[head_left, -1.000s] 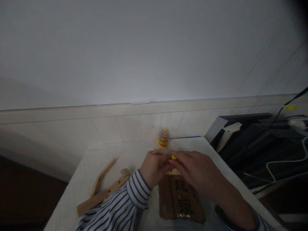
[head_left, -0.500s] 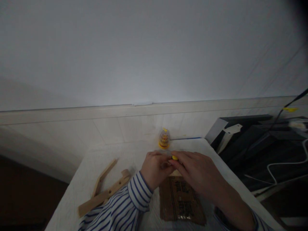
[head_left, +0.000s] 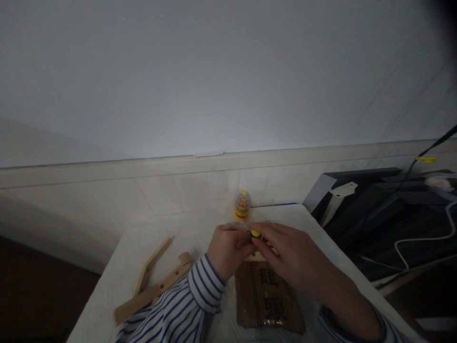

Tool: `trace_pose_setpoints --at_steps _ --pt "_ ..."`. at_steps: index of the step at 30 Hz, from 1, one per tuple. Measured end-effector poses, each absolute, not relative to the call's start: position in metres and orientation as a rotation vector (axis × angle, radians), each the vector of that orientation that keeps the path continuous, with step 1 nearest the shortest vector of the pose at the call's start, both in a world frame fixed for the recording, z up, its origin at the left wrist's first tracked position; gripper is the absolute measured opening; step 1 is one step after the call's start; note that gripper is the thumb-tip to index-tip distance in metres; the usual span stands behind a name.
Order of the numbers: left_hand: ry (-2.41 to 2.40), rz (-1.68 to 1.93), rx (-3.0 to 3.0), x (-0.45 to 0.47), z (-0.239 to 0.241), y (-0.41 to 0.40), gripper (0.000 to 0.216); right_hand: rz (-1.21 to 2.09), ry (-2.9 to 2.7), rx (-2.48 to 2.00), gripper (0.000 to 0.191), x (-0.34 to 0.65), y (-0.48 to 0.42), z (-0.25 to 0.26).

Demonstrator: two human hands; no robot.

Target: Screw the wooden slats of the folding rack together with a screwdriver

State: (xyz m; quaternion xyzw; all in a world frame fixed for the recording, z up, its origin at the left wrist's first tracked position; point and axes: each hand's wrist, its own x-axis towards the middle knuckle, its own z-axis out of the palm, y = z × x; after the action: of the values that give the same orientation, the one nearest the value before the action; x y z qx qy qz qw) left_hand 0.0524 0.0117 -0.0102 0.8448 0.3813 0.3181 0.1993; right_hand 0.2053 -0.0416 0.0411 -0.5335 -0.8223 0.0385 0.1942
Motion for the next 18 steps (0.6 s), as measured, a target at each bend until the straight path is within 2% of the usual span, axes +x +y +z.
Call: trace_pose_setpoints --at_steps 7,18 --pt "0.969 0.901 2.330 0.0515 -0.0141 0.0141 0.016 0.020 -2.334 -1.444 0.023 0.2091 -0.0389 0.0371" --pt "0.854 0.842 2.330 0.0515 -0.0130 0.0148 0.018 -0.122 -2.349 -1.518 0.019 0.2049 -0.0410 0.0399"
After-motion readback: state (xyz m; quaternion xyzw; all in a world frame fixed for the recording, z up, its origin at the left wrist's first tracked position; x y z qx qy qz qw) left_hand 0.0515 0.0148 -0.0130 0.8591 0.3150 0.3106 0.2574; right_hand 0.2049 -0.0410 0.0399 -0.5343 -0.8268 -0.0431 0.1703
